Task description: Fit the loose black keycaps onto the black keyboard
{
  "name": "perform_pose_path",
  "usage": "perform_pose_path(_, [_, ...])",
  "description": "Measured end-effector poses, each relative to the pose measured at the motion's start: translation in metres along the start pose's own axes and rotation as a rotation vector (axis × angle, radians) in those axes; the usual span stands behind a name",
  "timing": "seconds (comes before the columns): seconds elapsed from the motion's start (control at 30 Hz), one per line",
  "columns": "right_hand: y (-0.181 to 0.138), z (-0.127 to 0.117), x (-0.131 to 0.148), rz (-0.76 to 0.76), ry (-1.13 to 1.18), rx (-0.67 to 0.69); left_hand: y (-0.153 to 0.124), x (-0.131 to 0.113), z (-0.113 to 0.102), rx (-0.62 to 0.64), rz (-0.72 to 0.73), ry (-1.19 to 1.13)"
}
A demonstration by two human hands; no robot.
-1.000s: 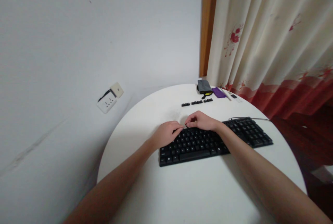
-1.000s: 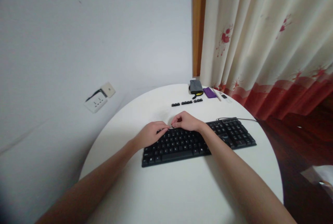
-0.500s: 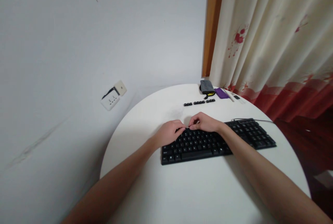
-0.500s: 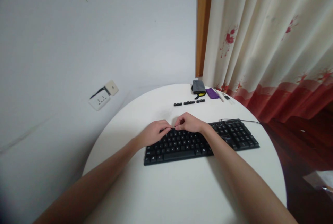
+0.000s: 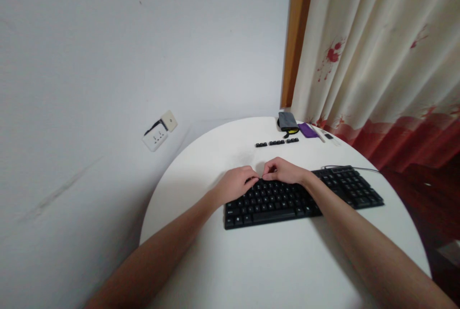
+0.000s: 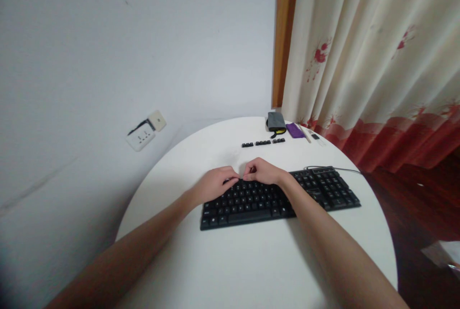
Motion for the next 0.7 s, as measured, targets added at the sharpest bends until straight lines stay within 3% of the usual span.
perform_pose_path(0.27, [0.006,0.004,-0.011,0.073,0.028,-0.013,0.001,0.000,0.001,-0.012,-0.017,0.004])
perform_pose_path(0.43, [0.005,0.000,-0.012,0.045,0.067,-0.008,0.000,-0.001,0.000,-0.024,-0.019,-0.016])
perform_pose_path(0.53, [0.003,-0.015,-0.019,0.107,0.168,-0.115,-0.001,-0.011,-0.003,-0.038,-0.001,-0.033])
perform_pose_path(0.7, [0.000,-0.028,-0.032,0.198,0.214,-0.248,-0.006,-0.034,0.001,0.039,0.038,0.003])
Point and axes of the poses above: each hand's wrist, its own y-axis towards the middle knuckle, its own z-axis out of the palm, x = y × z, the point moved 10 cm from there along y, towards the middle knuckle, and after that the axes turned 1 degree about z, right-handed, at the moved point
